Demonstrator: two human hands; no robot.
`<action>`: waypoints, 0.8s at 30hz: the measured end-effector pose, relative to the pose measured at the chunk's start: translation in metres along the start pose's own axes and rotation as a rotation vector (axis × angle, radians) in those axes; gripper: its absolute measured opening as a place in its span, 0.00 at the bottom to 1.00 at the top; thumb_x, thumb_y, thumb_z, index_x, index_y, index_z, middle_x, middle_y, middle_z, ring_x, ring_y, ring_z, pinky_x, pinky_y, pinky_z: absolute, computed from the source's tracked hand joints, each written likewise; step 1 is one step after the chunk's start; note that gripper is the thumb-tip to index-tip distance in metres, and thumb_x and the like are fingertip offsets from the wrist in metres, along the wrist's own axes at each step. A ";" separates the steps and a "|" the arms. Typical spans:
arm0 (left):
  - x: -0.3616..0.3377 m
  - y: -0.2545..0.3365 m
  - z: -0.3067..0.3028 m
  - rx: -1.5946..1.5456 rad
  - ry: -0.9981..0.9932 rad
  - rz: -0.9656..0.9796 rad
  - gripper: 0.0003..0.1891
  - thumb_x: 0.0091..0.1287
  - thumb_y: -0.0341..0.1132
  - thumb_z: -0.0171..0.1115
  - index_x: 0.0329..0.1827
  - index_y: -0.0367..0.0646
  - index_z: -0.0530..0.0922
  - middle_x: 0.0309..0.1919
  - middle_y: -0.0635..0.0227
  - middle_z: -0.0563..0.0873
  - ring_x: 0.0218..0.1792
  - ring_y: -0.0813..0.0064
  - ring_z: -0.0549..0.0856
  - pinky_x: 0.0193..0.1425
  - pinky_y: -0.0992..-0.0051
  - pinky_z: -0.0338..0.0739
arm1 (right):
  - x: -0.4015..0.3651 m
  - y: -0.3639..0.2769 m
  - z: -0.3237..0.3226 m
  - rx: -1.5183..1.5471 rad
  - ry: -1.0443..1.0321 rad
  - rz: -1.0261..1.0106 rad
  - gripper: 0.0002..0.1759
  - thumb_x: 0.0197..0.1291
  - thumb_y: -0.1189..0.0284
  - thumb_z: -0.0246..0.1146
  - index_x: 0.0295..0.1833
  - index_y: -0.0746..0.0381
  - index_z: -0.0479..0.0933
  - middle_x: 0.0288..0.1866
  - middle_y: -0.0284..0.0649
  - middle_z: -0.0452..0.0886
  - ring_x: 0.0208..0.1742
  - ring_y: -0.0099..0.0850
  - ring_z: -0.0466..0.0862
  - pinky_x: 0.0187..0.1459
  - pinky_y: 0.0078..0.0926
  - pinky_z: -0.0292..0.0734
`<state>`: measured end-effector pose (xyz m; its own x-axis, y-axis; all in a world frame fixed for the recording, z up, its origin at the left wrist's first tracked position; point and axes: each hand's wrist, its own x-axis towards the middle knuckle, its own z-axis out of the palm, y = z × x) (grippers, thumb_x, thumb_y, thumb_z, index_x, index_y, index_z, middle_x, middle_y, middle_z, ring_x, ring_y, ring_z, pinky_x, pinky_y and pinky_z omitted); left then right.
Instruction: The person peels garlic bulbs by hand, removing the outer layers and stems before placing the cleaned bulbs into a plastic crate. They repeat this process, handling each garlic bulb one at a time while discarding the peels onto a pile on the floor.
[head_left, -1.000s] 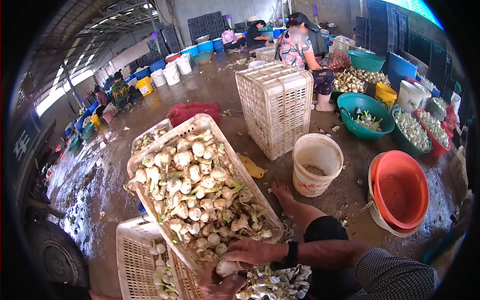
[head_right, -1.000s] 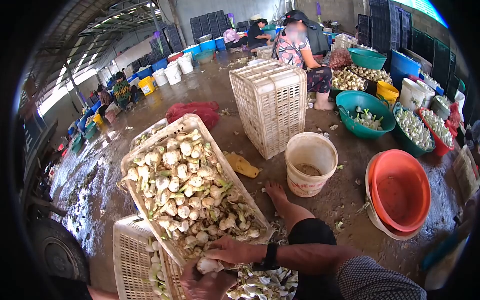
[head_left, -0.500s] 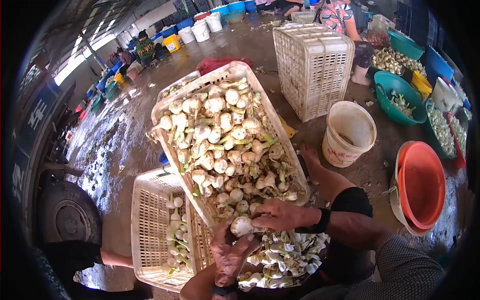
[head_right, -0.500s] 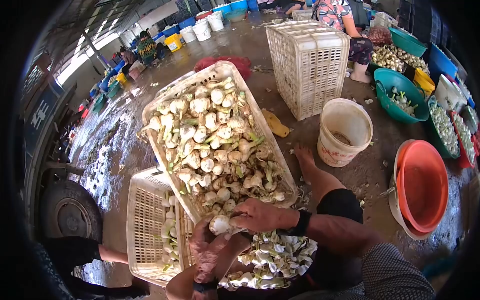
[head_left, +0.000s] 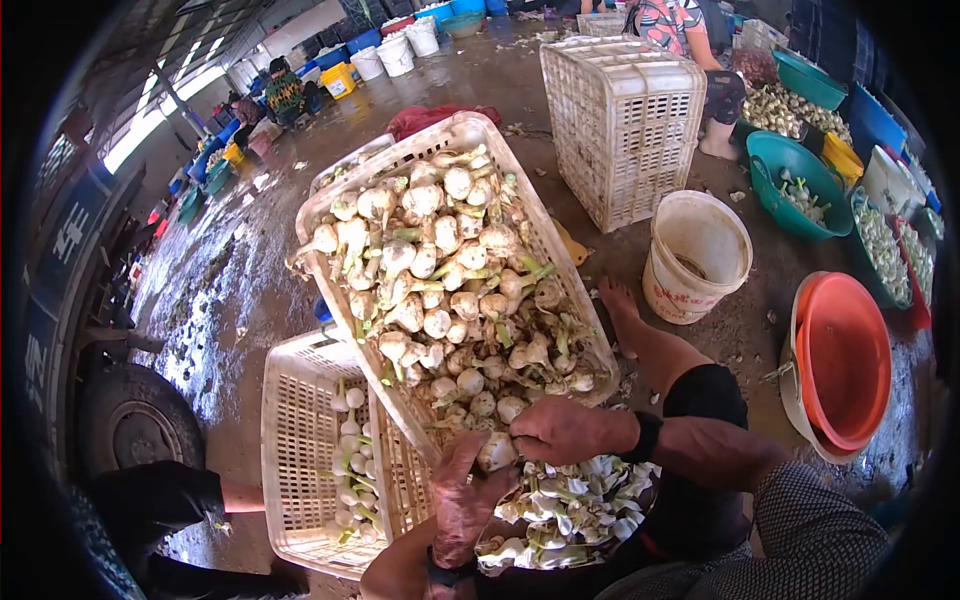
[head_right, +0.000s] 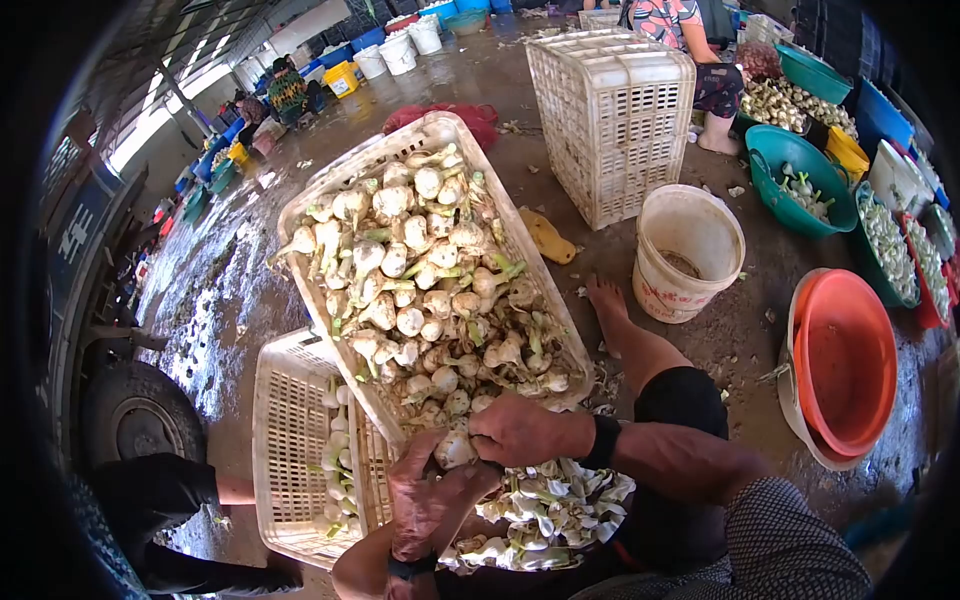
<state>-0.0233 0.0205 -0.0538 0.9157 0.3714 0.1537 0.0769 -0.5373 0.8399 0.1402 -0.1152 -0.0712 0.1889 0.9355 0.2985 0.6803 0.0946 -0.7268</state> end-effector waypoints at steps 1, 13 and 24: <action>-0.002 -0.012 0.003 0.028 0.000 0.085 0.28 0.47 0.21 0.75 0.55 0.42 0.78 0.49 0.58 0.82 0.45 0.69 0.84 0.40 0.73 0.83 | -0.001 0.001 0.002 0.000 0.001 0.001 0.07 0.56 0.74 0.59 0.29 0.64 0.72 0.23 0.50 0.73 0.28 0.52 0.77 0.31 0.46 0.70; 0.001 0.012 -0.003 -0.567 0.048 -0.207 0.27 0.47 0.21 0.75 0.54 0.39 0.78 0.46 0.63 0.83 0.42 0.74 0.84 0.43 0.73 0.82 | 0.004 -0.018 -0.019 0.280 0.127 0.064 0.07 0.54 0.73 0.59 0.28 0.64 0.71 0.22 0.49 0.76 0.26 0.51 0.78 0.29 0.44 0.71; -0.002 -0.004 0.004 -0.140 0.013 -0.081 0.28 0.45 0.22 0.77 0.53 0.38 0.79 0.46 0.61 0.83 0.43 0.69 0.85 0.46 0.72 0.83 | 0.002 -0.012 -0.003 0.007 0.184 0.045 0.07 0.54 0.72 0.60 0.29 0.64 0.71 0.22 0.49 0.74 0.26 0.51 0.78 0.29 0.46 0.72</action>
<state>-0.0239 0.0187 -0.0594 0.9033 0.4199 0.0883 0.0940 -0.3945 0.9141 0.1346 -0.1151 -0.0595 0.3456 0.8608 0.3736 0.6634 0.0574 -0.7461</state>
